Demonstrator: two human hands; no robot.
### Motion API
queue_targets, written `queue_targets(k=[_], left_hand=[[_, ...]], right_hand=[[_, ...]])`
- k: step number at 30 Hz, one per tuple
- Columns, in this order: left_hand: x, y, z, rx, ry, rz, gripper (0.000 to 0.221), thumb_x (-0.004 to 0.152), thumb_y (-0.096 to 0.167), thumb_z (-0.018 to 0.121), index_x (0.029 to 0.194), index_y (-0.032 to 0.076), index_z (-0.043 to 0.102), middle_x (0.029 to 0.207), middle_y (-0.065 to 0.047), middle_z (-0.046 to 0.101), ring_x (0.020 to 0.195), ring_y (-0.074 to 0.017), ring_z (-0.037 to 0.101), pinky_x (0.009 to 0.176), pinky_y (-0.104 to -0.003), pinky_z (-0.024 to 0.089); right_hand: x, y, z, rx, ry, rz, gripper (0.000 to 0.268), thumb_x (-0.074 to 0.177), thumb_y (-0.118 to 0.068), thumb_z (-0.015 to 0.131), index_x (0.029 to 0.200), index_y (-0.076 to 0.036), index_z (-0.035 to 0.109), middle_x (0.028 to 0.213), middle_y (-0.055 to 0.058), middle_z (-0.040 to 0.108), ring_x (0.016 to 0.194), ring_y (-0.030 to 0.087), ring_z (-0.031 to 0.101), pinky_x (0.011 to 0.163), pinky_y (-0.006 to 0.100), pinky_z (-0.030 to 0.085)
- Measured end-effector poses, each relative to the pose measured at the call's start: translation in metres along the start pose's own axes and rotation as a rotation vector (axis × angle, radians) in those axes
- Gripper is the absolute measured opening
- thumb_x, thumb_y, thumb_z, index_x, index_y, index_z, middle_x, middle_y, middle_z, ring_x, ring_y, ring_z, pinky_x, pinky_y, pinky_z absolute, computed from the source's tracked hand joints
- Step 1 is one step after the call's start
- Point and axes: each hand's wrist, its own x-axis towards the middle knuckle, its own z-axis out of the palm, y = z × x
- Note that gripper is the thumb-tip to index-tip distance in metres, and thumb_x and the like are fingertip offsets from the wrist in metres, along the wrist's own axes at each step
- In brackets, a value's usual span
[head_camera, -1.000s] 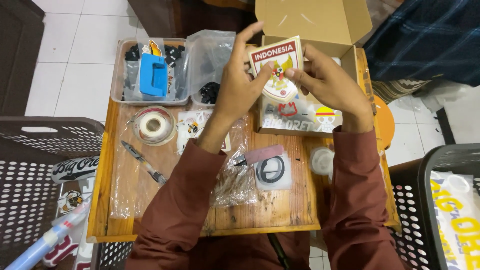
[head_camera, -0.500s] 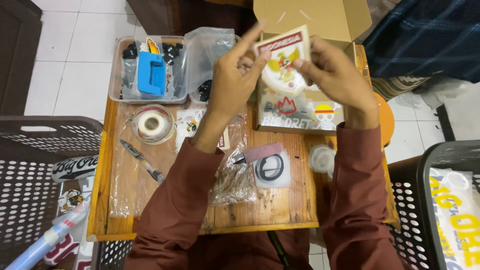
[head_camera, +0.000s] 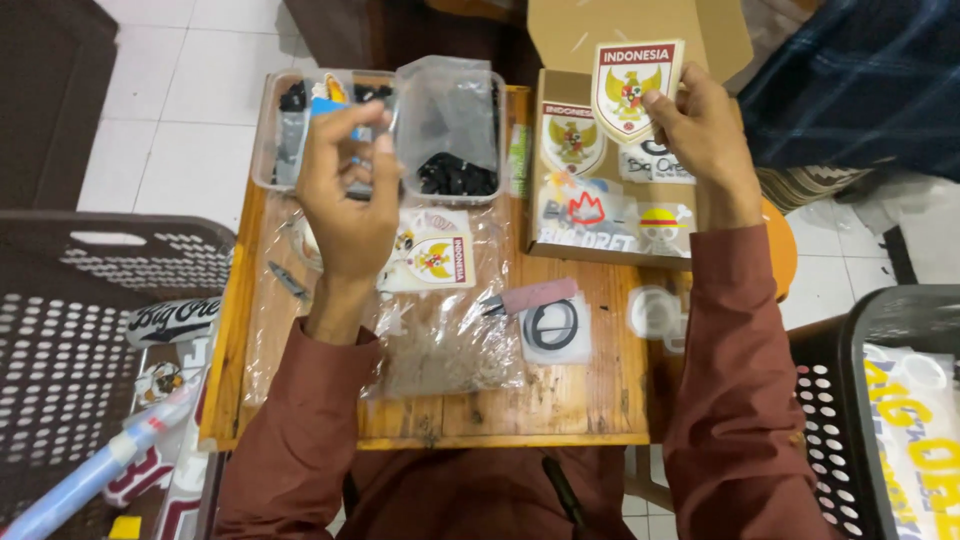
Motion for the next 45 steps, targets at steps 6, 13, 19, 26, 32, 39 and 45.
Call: queue_targets(k=[6, 13, 19, 26, 32, 39, 45], left_hand=[[-0.033, -0.022, -0.009, 0.146, -0.065, 0.095, 0.024, 0.088, -0.013, 0.064, 0.100, 0.007, 0.068, 0.098, -0.005, 0.067, 0.065, -0.0121, 0.048, 0.057, -0.025, 0.042], [-0.073, -0.033, 0.023, 0.190, -0.434, 0.293, 0.009, 0.089, 0.009, 0.069, 0.096, 0.013, 0.073, 0.105, 0.001, 0.068, 0.059, -0.0105, 0.058, 0.047, -0.026, 0.044], [-0.091, -0.049, 0.036, 0.127, -0.586, 0.234, 0.018, 0.088, 0.006, 0.060, 0.095, 0.015, 0.075, 0.099, 0.004, 0.065, 0.050, -0.0084, 0.046, 0.043, -0.022, 0.037], [-0.092, -0.052, 0.036, 0.108, -0.595, 0.181, 0.019, 0.089, 0.006, 0.059, 0.094, 0.016, 0.075, 0.099, 0.006, 0.066, 0.049, -0.0070, 0.044, 0.044, -0.021, 0.036], [-0.085, -0.043, 0.029, 0.163, -0.482, 0.139, 0.014, 0.089, 0.014, 0.061, 0.094, 0.025, 0.068, 0.094, 0.006, 0.067, 0.081, -0.0232, 0.074, 0.066, -0.035, 0.060], [-0.082, -0.043, 0.028, 0.205, -0.430, 0.124, 0.012, 0.090, 0.017, 0.063, 0.094, 0.026, 0.069, 0.095, 0.008, 0.068, 0.082, -0.0214, 0.074, 0.067, -0.033, 0.061], [-0.079, -0.038, 0.025, 0.127, -0.441, 0.070, 0.016, 0.088, 0.013, 0.063, 0.091, 0.027, 0.070, 0.094, 0.008, 0.069, 0.085, -0.0219, 0.074, 0.071, -0.033, 0.060]], right_hand=[[0.022, 0.034, 0.028, -0.024, -0.248, 0.016, 0.026, 0.101, 0.002, 0.056, 0.126, 0.007, 0.059, 0.095, 0.013, 0.064, 0.072, 0.014, 0.053, 0.059, 0.025, 0.044], [0.044, 0.060, 0.063, -0.197, -0.283, 0.251, 0.021, 0.103, -0.009, 0.064, 0.118, 0.006, 0.064, 0.087, 0.013, 0.065, 0.062, 0.014, 0.054, 0.053, 0.027, 0.043], [0.057, 0.094, 0.078, -0.160, -0.252, 0.341, 0.017, 0.101, -0.004, 0.062, 0.110, 0.010, 0.063, 0.089, 0.014, 0.065, 0.067, 0.019, 0.060, 0.056, 0.030, 0.050], [0.042, 0.062, 0.088, -0.468, -0.204, 0.252, 0.023, 0.096, -0.008, 0.070, 0.081, 0.009, 0.067, 0.063, 0.016, 0.065, 0.050, 0.026, 0.062, 0.052, 0.036, 0.051], [0.043, 0.077, 0.093, -0.845, -0.150, 0.102, 0.049, 0.094, -0.028, 0.073, 0.111, 0.017, 0.067, 0.097, 0.038, 0.071, 0.098, 0.057, 0.068, 0.080, 0.062, 0.056], [0.040, 0.060, 0.087, -0.865, -0.194, 0.158, 0.055, 0.098, -0.036, 0.072, 0.118, 0.015, 0.063, 0.106, 0.038, 0.069, 0.105, 0.058, 0.066, 0.084, 0.065, 0.054], [0.037, 0.051, 0.086, -0.905, -0.194, 0.153, 0.061, 0.100, -0.041, 0.070, 0.118, 0.018, 0.066, 0.113, 0.039, 0.068, 0.105, 0.058, 0.066, 0.086, 0.064, 0.054]])
